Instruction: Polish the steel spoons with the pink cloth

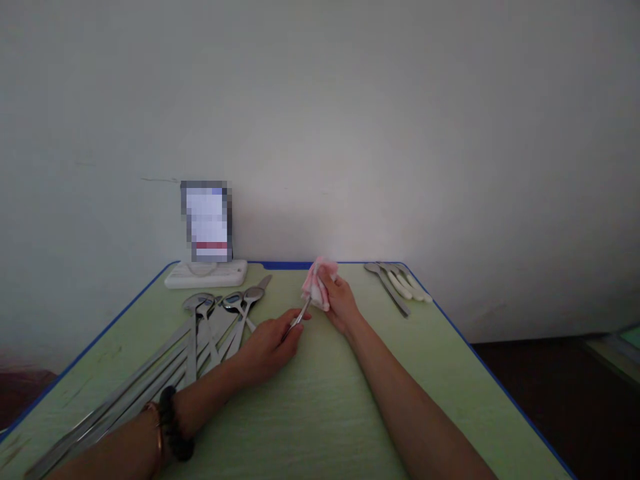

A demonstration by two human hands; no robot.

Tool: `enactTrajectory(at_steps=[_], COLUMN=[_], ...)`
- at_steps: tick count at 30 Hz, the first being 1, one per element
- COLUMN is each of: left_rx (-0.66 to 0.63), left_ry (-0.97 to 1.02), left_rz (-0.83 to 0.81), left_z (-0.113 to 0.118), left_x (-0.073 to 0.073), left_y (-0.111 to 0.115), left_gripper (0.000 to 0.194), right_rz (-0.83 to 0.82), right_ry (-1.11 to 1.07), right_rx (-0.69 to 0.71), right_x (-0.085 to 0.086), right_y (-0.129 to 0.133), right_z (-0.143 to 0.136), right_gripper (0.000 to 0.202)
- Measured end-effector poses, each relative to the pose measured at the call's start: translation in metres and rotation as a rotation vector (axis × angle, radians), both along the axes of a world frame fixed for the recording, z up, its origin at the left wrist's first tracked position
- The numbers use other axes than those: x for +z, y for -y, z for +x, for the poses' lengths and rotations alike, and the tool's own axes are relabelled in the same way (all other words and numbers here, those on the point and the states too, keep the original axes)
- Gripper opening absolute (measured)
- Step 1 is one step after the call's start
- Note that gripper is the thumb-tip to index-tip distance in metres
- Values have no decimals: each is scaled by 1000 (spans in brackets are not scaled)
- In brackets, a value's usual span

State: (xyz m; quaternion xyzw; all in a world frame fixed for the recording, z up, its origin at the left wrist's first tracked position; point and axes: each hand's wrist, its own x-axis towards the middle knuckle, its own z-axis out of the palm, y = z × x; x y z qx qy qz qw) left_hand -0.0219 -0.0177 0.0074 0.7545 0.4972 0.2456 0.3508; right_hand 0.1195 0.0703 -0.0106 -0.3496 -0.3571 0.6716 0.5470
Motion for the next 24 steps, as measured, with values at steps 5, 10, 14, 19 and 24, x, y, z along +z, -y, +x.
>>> enactTrajectory(at_steps=[5,10,14,19,24], left_rx=[9,29,20,17,25], left_ry=[30,64,80,97,98], left_rz=[-34,-55,-41,-42,-28], left_z=[-1,-1,0,0,-1], left_x=[-2,-4,-1,0,-5], left_y=[-1,-2,-2,0,-2], left_gripper=[40,40,41,42,41], right_rz=[22,104,130,85,53], right_ry=[101,145,145,260,284], right_rx=[58,2,-150,-178,-140], right_x=[-3,-10,-11,-9,-7], right_y=[-2,-5,-4,3,8], right_z=[3,0,-3,-13,-19], right_gripper=[34,37,41,49,49])
